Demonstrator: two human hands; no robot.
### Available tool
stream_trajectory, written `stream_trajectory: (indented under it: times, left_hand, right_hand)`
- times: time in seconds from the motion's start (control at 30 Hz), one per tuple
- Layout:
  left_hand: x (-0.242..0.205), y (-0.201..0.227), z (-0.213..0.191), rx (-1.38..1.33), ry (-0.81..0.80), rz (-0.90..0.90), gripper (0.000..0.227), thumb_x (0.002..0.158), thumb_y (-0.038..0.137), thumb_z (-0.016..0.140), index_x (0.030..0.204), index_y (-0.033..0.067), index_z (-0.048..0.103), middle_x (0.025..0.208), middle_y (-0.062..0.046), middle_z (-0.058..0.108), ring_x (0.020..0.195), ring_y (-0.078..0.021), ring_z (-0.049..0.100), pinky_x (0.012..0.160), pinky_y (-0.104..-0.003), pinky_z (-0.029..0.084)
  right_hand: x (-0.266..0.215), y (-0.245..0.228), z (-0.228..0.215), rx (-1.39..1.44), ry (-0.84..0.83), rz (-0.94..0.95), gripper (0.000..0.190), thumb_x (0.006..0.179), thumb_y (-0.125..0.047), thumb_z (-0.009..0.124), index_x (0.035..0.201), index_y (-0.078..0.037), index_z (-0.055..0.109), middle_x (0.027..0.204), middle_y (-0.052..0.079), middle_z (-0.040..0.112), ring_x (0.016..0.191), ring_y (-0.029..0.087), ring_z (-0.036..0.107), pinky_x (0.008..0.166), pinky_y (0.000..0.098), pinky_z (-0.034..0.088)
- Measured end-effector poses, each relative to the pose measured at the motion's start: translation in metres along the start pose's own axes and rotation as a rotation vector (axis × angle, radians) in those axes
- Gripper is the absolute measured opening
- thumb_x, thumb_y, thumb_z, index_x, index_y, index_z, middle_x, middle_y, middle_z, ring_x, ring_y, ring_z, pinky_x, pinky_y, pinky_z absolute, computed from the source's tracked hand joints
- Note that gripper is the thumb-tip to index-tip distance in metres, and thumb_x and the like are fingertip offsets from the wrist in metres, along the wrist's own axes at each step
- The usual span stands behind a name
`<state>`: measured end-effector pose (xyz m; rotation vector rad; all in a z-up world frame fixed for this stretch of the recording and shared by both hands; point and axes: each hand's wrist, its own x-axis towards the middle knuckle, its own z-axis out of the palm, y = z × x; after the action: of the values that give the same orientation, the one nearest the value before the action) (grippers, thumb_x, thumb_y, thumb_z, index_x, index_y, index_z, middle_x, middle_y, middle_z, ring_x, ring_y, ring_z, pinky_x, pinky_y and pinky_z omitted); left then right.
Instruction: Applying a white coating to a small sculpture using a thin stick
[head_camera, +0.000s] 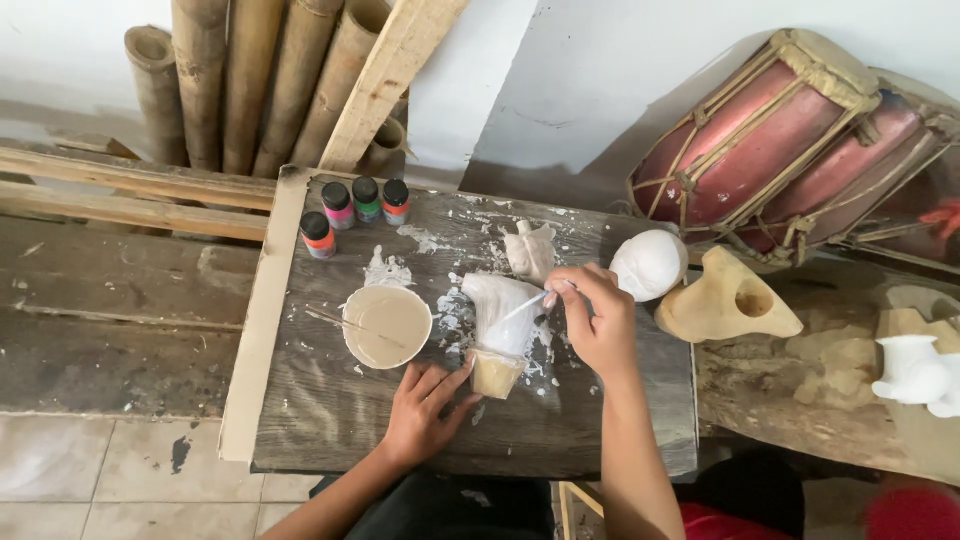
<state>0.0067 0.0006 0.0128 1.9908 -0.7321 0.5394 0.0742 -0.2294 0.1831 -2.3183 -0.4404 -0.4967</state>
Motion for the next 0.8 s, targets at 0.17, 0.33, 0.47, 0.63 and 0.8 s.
stream_trajectory:
  times: [0.17, 0.33, 0.47, 0.63, 0.8]
  left_hand:
    - [-0.001, 0.002, -0.002, 0.014, 0.002, 0.001, 0.048, 0.093, 0.025, 0.08, 0.135, 0.0078, 0.063, 0.094, -0.002, 0.063, 0.078, -0.0219, 0.054, 0.078, -0.036, 0.047]
    - [-0.001, 0.004, -0.001, 0.006, 0.012, 0.012, 0.048, 0.092, 0.023, 0.08, 0.134, 0.0063, 0.063, 0.097, -0.002, 0.066, 0.081, -0.0197, 0.058, 0.078, -0.036, 0.046]
    - [0.002, 0.003, -0.001, 0.029, 0.019, 0.025, 0.046, 0.093, 0.025, 0.079, 0.133, 0.0059, 0.065, 0.093, -0.002, 0.063, 0.08, -0.0201, 0.056, 0.08, -0.036, 0.046]
    - [0.002, 0.004, -0.002, 0.039, 0.011, 0.005, 0.045, 0.094, 0.027, 0.077, 0.134, 0.0072, 0.065, 0.096, -0.001, 0.063, 0.082, -0.0219, 0.054, 0.081, -0.034, 0.048]
    - [0.002, 0.008, -0.004, 0.051, 0.02, 0.006, 0.042, 0.092, 0.025, 0.08, 0.127, 0.0049, 0.068, 0.094, -0.004, 0.063, 0.079, -0.021, 0.057, 0.077, -0.035, 0.045]
  right_hand:
    - [-0.011, 0.03, 0.012, 0.201, 0.164, 0.137, 0.02, 0.109, -0.009, 0.049, 0.101, 0.001, 0.065, 0.092, 0.009, 0.069, 0.082, 0.018, 0.067, 0.081, 0.0302, 0.053]
    - [-0.037, 0.03, 0.003, 0.286, 0.19, 0.191, 0.026, 0.111, -0.016, 0.048, 0.1, 0.0, 0.065, 0.085, 0.009, 0.069, 0.079, 0.016, 0.069, 0.084, 0.0279, 0.055]
    - [-0.048, 0.034, -0.002, 0.322, 0.232, 0.247, 0.025, 0.111, -0.018, 0.049, 0.1, -0.001, 0.064, 0.086, 0.009, 0.067, 0.077, 0.016, 0.067, 0.081, 0.0278, 0.054]
    - [-0.038, 0.044, 0.013, 0.323, 0.343, 0.301, 0.03, 0.111, -0.025, 0.051, 0.1, -0.001, 0.065, 0.085, 0.009, 0.068, 0.079, 0.018, 0.067, 0.08, 0.0288, 0.056]
    - [-0.041, 0.047, 0.02, 0.332, 0.383, 0.313, 0.03, 0.111, -0.026, 0.05, 0.1, -0.002, 0.064, 0.085, 0.008, 0.068, 0.081, 0.017, 0.069, 0.08, 0.0276, 0.054]
